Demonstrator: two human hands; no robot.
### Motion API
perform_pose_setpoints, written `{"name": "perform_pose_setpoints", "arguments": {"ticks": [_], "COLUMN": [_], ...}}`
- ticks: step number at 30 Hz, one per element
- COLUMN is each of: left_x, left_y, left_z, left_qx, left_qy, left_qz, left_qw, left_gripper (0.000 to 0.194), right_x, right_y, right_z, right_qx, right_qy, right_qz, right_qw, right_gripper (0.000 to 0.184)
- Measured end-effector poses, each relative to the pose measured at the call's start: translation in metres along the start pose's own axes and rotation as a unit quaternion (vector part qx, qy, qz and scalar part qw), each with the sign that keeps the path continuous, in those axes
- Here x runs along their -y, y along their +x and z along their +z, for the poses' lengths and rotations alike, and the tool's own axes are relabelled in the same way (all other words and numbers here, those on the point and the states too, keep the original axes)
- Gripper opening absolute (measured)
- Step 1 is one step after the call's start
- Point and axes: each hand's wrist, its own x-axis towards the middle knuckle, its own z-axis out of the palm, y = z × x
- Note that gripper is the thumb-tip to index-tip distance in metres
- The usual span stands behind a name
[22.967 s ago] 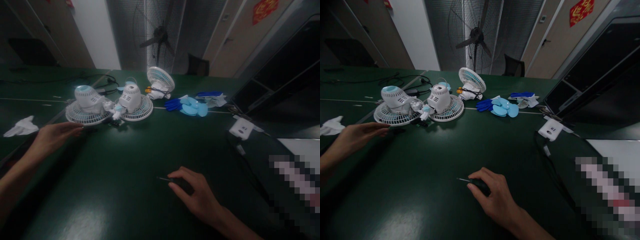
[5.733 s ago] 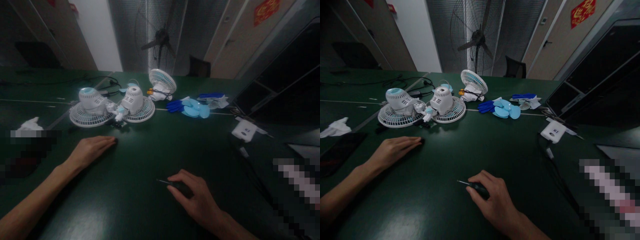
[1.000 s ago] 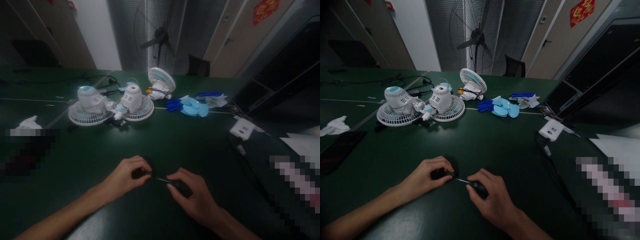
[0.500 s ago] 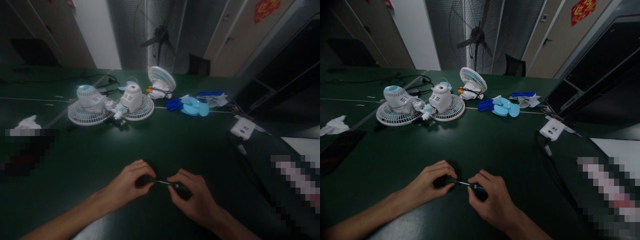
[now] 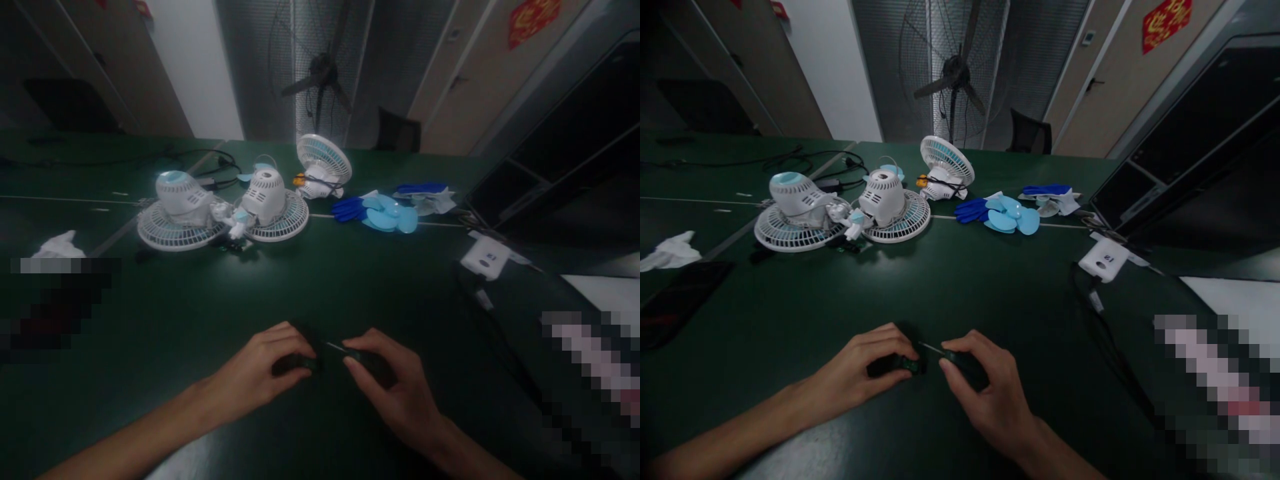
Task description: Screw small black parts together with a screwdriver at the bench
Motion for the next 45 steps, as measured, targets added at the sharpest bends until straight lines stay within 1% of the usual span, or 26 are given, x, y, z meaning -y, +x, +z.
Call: {"name": "perform_pose_setpoints", "arguments": {"ticks": [2,4,9,16,25,30,36,41,45], "left_x": [-0.001,-0.002,-0.003,-0.001,-0.002,-0.001,0.001,0.001,0.000], "left_y": [0.000,0.000,0.001,0.001,0.001,-0.001,0.000,0.000,0.000], "left_z": [-0.001,-0.003,-0.003,-0.002,-0.004,-0.007,-0.005,-0.003,-0.003], "left_qx": [0.000,0.002,0.002,-0.007,0.001,0.000,0.009,0.005,0.003], "left_qy": [0.000,0.000,0.001,0.003,-0.002,0.005,0.002,0.001,0.002], "left_qz": [0.001,0.011,0.010,0.000,-0.019,-0.031,-0.013,-0.009,-0.003], "left_qw": [1.000,1.000,1.000,1.000,1.000,1.000,1.000,1.000,1.000], "left_gripper": [0.024,0.026,0.018,0.014,0.013,0.013,0.013,0.014,0.014], "right_x": [0.000,0.001,0.004,0.002,0.002,0.003,0.002,0.004,0.005], "right_y": [0.001,0.002,0.005,0.002,0.003,0.007,0.006,0.004,0.003], "right_z": [-0.003,-0.003,0.000,0.004,0.006,0.006,0.007,0.008,0.008], "right_qx": [-0.006,0.003,0.068,0.096,0.110,0.126,0.121,0.104,0.124], "right_qy": [0.004,0.007,-0.021,-0.049,-0.064,-0.042,-0.017,-0.035,-0.050], "right_qz": [0.009,0.013,0.002,0.007,0.016,0.022,0.022,0.018,0.011], "right_qw": [1.000,1.000,0.997,0.994,0.992,0.991,0.992,0.994,0.991], "right_gripper": [0.013,0.012,0.013,0.014,0.013,0.012,0.013,0.012,0.012]}}
